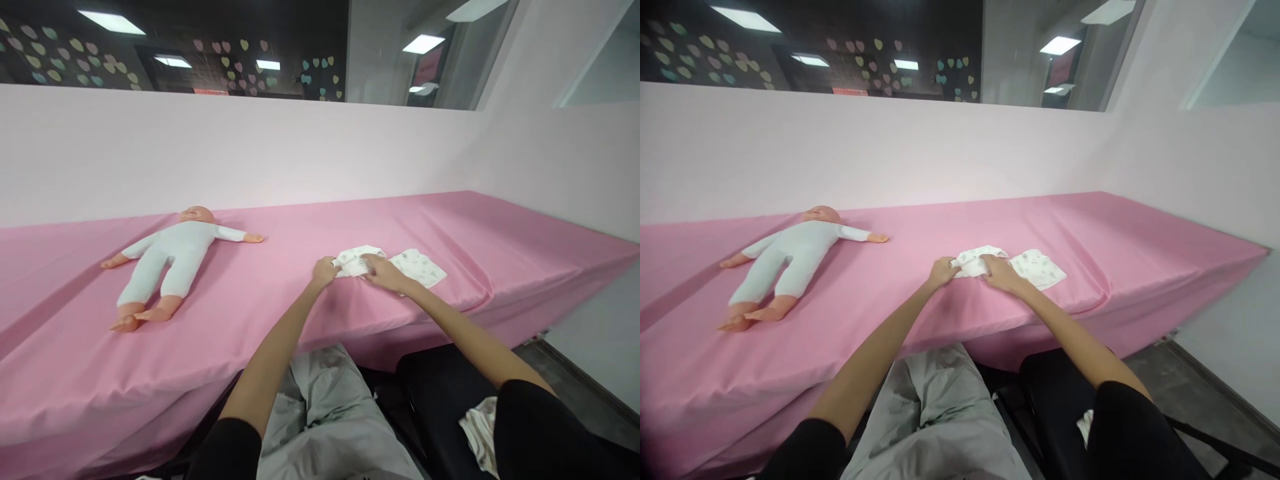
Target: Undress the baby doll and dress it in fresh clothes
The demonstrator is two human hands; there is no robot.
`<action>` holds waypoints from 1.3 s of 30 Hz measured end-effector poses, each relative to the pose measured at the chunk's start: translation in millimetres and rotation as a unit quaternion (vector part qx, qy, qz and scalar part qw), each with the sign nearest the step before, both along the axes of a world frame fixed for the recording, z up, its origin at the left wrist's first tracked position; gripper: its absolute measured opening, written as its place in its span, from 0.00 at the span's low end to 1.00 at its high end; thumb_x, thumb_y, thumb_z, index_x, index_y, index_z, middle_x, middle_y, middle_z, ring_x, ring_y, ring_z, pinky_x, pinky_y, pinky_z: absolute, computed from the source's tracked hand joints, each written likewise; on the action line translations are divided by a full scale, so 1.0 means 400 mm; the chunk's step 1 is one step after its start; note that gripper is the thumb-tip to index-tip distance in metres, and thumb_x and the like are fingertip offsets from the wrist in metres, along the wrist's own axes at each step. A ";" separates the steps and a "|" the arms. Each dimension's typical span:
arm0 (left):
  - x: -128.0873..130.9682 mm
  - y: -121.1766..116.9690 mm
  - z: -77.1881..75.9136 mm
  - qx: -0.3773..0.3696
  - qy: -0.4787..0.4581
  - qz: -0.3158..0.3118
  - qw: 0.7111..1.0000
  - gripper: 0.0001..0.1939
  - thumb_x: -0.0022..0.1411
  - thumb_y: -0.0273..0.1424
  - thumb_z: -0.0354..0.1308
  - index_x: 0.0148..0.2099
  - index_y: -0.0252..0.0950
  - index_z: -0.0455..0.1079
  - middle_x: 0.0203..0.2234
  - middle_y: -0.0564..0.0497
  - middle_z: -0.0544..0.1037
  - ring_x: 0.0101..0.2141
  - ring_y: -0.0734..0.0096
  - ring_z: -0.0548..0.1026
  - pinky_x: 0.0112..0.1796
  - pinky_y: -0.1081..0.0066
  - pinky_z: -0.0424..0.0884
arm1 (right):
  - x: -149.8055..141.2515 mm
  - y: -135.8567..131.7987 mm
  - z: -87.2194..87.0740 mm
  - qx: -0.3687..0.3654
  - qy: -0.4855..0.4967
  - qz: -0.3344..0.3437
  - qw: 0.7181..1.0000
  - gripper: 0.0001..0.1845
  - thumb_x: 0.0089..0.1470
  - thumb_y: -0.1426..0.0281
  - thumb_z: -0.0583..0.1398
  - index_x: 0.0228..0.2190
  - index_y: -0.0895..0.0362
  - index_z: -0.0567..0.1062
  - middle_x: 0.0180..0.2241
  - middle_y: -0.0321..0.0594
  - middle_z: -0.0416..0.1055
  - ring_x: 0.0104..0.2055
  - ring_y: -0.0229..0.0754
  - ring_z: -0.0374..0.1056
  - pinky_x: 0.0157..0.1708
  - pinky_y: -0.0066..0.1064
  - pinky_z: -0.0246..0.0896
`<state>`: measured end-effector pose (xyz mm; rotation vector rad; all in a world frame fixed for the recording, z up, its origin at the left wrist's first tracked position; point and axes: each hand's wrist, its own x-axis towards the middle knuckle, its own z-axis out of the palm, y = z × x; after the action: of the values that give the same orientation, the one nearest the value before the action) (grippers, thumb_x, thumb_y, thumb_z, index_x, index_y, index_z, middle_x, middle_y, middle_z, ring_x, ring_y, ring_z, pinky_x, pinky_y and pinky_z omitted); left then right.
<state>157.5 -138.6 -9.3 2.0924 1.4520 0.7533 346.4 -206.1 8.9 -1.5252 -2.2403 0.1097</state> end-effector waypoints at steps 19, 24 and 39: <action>-0.279 -0.154 0.504 0.112 -0.228 -0.010 0.967 0.13 0.51 0.33 0.58 0.38 0.30 0.75 0.25 0.50 0.75 0.26 0.75 0.70 0.28 0.74 0.68 | -0.374 -0.050 0.372 0.311 0.009 0.098 0.945 0.19 0.52 0.75 0.51 0.46 0.55 0.67 0.44 0.45 0.67 0.41 0.48 0.64 0.32 0.33 0.58; -0.344 -0.164 0.488 0.065 -0.176 -0.019 0.982 0.16 0.52 0.33 0.58 0.42 0.31 0.74 0.28 0.47 0.76 0.28 0.72 0.72 0.29 0.72 0.69 | -0.386 -0.049 0.374 0.286 -0.105 0.096 0.948 0.13 0.52 0.76 0.50 0.39 0.56 0.69 0.36 0.43 0.70 0.32 0.42 0.65 0.24 0.29 0.49; -0.468 -0.207 0.585 0.297 0.199 0.125 0.925 0.18 0.52 0.23 0.48 0.40 0.40 0.76 0.39 0.51 0.76 0.41 0.64 0.71 0.45 0.65 0.65 | -0.292 -0.023 0.468 0.179 -0.284 0.022 0.942 0.15 0.53 0.66 0.51 0.31 0.60 0.75 0.32 0.47 0.72 0.32 0.46 0.66 0.26 0.30 0.48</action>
<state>-29.7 -221.4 224.9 2.6629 1.9162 1.0084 229.4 -215.3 196.2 -1.4218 -2.5281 -0.7789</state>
